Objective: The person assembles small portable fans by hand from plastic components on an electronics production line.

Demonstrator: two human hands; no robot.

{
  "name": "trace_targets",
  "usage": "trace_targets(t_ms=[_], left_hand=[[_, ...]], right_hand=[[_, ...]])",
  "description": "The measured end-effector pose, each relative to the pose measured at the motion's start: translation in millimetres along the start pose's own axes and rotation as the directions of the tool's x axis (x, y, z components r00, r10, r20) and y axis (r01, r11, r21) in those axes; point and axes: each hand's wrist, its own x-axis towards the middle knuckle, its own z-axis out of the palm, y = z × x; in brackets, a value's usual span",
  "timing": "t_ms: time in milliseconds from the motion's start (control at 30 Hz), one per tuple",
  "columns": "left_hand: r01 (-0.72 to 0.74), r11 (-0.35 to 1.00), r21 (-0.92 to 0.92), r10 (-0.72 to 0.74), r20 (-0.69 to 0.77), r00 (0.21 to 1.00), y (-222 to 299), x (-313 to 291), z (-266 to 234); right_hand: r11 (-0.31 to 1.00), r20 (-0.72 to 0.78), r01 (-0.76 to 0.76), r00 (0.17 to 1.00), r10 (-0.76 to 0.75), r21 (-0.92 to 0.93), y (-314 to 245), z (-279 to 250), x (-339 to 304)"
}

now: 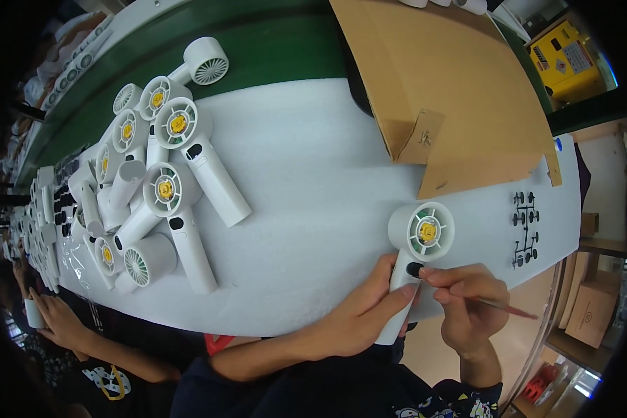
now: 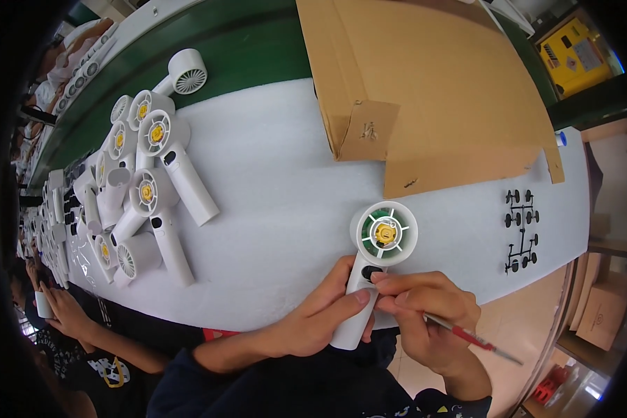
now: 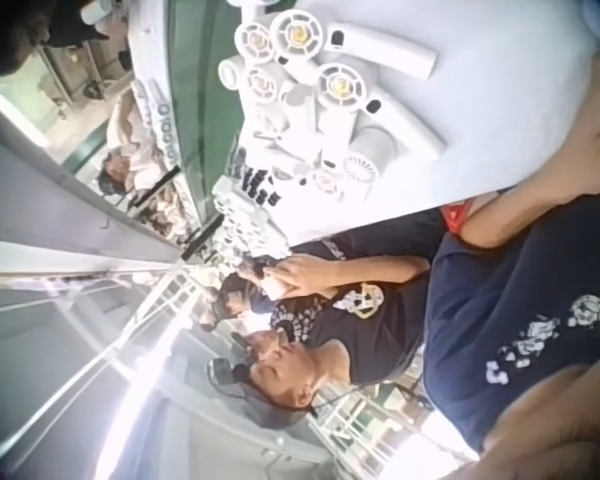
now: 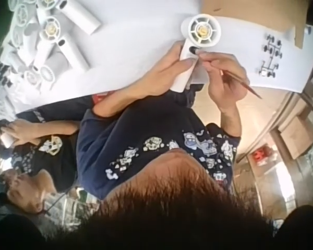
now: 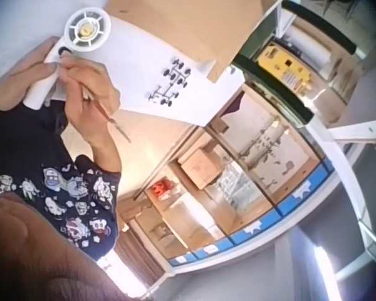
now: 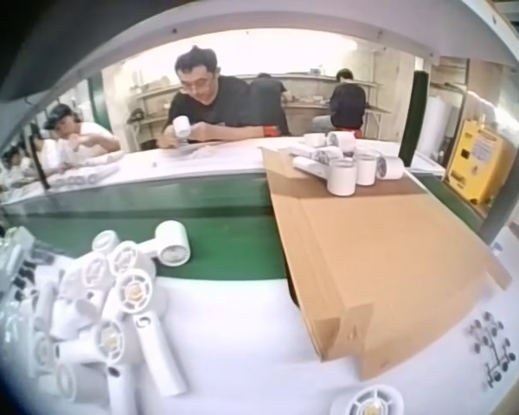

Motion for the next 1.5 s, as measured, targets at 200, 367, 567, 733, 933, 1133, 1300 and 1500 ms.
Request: trace_targets(t_ms=[200, 367, 567, 733, 933, 1133, 1300, 1500], left_hand=[[-0.017, 0.999, -0.029, 0.017, -0.001, 1.000, -3.4, 0.2, -1.0], [-0.014, 1.000, 0.003, 0.014, 0.009, 1.000, -1.2, -1.4, -0.1], [-0.032, 0.999, 0.020, 0.031, 0.019, 0.999, -0.9, -0.8, -0.9], [-0.033, 0.999, 0.022, 0.033, 0.019, 0.999, -0.8, 2.5, -1.5], [-0.060, 0.983, 0.174, 0.075, -0.081, 0.994, -8.3, -2.7, 2.4], [-0.153, 0.895, 0.418, 0.217, -0.111, 0.970, -28.0, 4.0, -1.4], [-0.207, 0.857, 0.473, 0.309, -0.147, 0.940, -20.4, -3.5, 7.2], [-0.304, 0.738, 0.602, 0.473, -0.140, 0.870, -37.7, 11.7, 0.3]], right_hand=[[0.947, 0.196, 0.150, 0.976, -0.096, -0.283, -5.9, -3.0, 2.8], [0.995, 0.051, 0.058, 0.997, -0.054, -0.085, -3.5, 1.3, 0.8], [0.992, 0.065, 0.081, 0.995, -0.075, -0.100, -4.1, 0.1, 1.6], [0.966, 0.105, 0.104, 0.991, -0.081, -0.236, -4.6, -3.3, 4.5], [0.864, 0.176, 0.241, 0.968, -0.180, -0.443, -14.1, 9.0, 3.2], [0.840, 0.103, 0.339, 0.939, -0.327, -0.424, 15.6, 6.2, -13.6], [0.831, 0.069, 0.332, 0.939, -0.338, -0.447, 11.8, 12.9, -15.9], [0.773, 0.167, 0.417, 0.907, -0.386, -0.478, 21.9, 4.3, -16.1]])
